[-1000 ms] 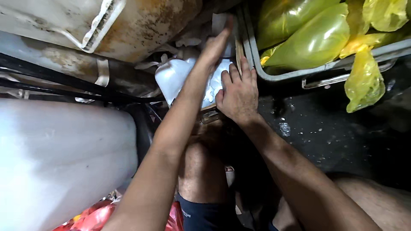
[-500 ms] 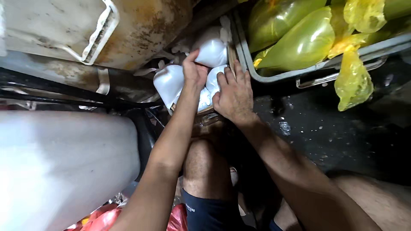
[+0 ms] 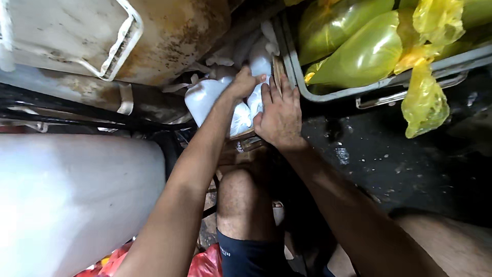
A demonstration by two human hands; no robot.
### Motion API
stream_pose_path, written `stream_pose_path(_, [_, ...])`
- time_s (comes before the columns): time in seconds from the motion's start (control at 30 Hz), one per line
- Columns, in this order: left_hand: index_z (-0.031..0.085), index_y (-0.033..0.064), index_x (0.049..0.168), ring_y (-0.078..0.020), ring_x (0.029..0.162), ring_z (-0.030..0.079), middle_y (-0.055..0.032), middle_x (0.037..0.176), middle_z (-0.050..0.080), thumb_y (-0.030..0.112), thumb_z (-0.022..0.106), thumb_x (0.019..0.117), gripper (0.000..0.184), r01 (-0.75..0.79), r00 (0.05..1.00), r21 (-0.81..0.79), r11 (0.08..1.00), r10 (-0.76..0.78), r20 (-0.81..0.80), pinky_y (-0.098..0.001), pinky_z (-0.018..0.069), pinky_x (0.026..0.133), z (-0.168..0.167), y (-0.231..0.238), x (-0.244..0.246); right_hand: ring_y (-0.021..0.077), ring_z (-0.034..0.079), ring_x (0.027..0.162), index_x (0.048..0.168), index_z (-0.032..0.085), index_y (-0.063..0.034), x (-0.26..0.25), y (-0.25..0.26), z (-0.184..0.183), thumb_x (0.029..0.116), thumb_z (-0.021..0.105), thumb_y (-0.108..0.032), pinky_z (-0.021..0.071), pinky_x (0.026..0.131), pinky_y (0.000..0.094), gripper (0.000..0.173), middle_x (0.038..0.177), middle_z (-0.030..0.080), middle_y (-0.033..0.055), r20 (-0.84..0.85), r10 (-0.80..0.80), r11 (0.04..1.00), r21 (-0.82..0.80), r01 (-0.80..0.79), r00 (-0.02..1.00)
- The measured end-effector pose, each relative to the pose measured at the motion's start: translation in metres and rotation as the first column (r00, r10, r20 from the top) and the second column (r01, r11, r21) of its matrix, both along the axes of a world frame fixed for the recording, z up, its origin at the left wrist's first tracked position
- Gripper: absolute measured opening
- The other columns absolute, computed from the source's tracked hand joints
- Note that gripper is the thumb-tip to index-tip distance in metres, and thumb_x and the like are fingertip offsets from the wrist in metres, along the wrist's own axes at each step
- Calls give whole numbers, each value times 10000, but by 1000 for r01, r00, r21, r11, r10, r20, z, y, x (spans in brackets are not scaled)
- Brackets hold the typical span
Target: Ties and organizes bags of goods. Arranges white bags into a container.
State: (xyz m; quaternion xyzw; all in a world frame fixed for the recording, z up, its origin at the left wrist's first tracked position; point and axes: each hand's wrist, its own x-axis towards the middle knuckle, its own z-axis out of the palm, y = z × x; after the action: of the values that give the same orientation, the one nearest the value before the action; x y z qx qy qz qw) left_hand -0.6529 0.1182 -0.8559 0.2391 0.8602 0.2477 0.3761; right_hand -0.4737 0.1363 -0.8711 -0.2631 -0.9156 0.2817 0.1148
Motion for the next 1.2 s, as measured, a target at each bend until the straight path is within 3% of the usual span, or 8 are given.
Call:
stream_pose_path(0.17, [555, 22, 1333, -179, 1052, 662, -132, 1167, 671, 340, 622, 1025, 448, 66, 996, -116, 991, -59, 65, -393, 555, 935, 6, 15, -13, 373, 224, 1560, 1583, 396, -94, -4, -1, 0, 875, 490, -379, 214, 1202, 656, 769, 1651, 369, 102, 6, -13, 1000, 12, 13, 1000])
stream_pose_path(0.3, [552, 16, 1394, -341, 1222, 624, -199, 1292, 653, 641, 586, 952, 766, 99, 858, -304, 947, -237, -457, -606, 476, 1048, 46, -7, 10, 373, 216, 1563, 1580, 397, -102, -1, 1, -1, 915, 466, -385, 210, 1207, 663, 726, 1648, 372, 110, 4, 18, 1000, 11, -18, 1000])
stream_pose_path(0.43, [412, 103, 1550, -431, 1381, 453, -217, 1552, 436, 630, 743, 808, 968, -197, 562, -181, 964, -40, -826, -672, 411, 1035, 77, -94, 32, 376, 228, 1558, 1564, 423, -95, 2, 5, -1, 924, 440, -406, 222, 1205, 654, 711, 1639, 384, 123, 0, 42, 999, 5, -42, 999])
stream_pose_path(0.57, [265, 43, 1576, -392, 1324, 526, -241, 1506, 457, 735, 843, 621, 1313, -486, 659, -86, 870, 300, -690, -615, 476, 1047, 48, -155, 7, 386, 237, 1554, 1554, 439, -95, 2, 3, -2, 923, 437, -406, 224, 1208, 651, 703, 1628, 401, 131, -11, 44, 999, 9, -44, 999])
stream_pose_path(0.7, [354, 33, 1496, -297, 1196, 636, -188, 1346, 602, 654, 856, 653, 1161, -458, 624, 59, 887, 368, -689, -526, 544, 1002, 39, -153, 4, 382, 229, 1557, 1544, 453, -90, 2, 3, 0, 917, 464, -393, 220, 1214, 646, 696, 1619, 414, 132, -11, 33, 999, 7, -32, 999])
stream_pose_path(1.0, [313, -18, 1475, -287, 1273, 552, -258, 1419, 468, 435, 951, 640, 1145, -423, 455, 494, 759, 650, -609, -383, 516, 1044, 53, -106, 43, 381, 232, 1556, 1537, 463, -89, 4, 4, 0, 922, 466, -389, 216, 1212, 654, 683, 1621, 411, 132, -20, 48, 999, 18, -47, 999])
stream_pose_path(1.1, [119, -10, 1600, -381, 1412, 436, -315, 1571, 314, 511, 838, 793, 1200, -488, 586, 354, 798, 600, -544, -480, 453, 1128, 52, -71, 63, 388, 216, 1560, 1544, 451, -86, 4, 4, 0, 935, 459, -400, 203, 1217, 657, 685, 1628, 399, 136, -14, 61, 998, 21, -61, 998])
stream_pose_path(1.2, [51, -63, 1607, -376, 1508, 334, -313, 1614, 290, 697, 474, 962, 1083, -354, 798, -137, 925, 222, -561, -538, 230, 1259, 41, -59, 74, 394, 217, 1557, 1544, 442, -74, 3, 2, 0, 926, 450, -421, 219, 1212, 650, 709, 1624, 401, 145, -2, 52, 998, 31, -52, 999])
